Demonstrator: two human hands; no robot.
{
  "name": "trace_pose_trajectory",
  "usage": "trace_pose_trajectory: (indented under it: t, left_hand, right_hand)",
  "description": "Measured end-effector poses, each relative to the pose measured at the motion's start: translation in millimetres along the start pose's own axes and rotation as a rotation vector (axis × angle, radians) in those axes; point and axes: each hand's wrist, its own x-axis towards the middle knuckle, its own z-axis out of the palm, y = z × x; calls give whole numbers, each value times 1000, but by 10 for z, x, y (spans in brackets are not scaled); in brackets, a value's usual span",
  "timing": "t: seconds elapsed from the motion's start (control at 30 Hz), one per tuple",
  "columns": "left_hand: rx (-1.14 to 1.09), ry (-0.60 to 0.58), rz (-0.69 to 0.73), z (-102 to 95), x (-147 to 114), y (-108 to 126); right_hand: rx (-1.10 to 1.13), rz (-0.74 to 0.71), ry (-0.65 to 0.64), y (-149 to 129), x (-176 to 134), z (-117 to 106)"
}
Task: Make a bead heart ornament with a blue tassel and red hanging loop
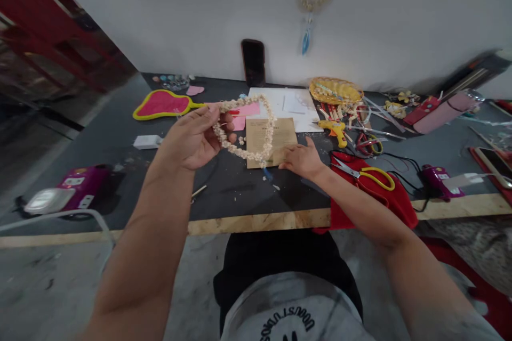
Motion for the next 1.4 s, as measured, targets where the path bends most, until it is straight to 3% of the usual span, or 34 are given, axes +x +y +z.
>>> trace_pose_trajectory:
  t: [0.17, 0.23, 0.27, 0.33, 0.4, 0.47, 0.67, 0.77, 0.83, 0.87, 0.9, 1.03, 1.1, 1.27, 1.4]
  left_hand:
    - [3, -23, -6, 4, -23, 3]
    - [14, -30, -7, 44, -71, 31]
    - [18, -34, -15, 68, -99, 47]
    - [16, -39, -40, 115, -152, 71]
    - [-6, -44, -65, 153, -188, 72]
    - [-28, -53, -101, 179, -197, 31]
    - [-12, -8, -256, 211, -84, -372]
    - [0, 23, -344, 220, -13, -647]
    - [-7, 60, -402, 217, 16, -799]
    - [-9, 72, -423, 211, 24, -859]
    - [-11, 78, -433, 203, 28, -907]
    - [-17, 46, -455, 189, 22, -996]
    - [-27, 46, -458, 211, 21, -1003]
    - [-30, 90, -448, 295, 61, -1008]
    - [16, 103, -419, 294, 131, -1033]
  right_hand:
    - [49, 68, 26, -14, -111, -15]
    - [182, 176, 157, 44, -122, -58]
    - [328, 237, 269, 72, -135, -79]
    - [836, 372, 515, 86, -190, -94]
    - [1414, 493, 623, 16, -294, -56]
    - [1750, 581, 559, -133, -439, 30]
    - [2062, 719, 345, -647, -942, 270]
    - [2082, 669, 47, -740, -1181, 274]
    - [1971, 547, -192, -694, -1305, 251]
    - [1887, 497, -230, -640, -1345, 236]
    - [1805, 468, -196, -572, -1366, 223]
    - [1723, 524, 290, -302, -1274, 186]
    - [1819, 512, 364, -260, -1166, 173]
    - [2066, 401, 131, -415, -992, 140]
    - [2175, 533, -3, -521, -1049, 165]
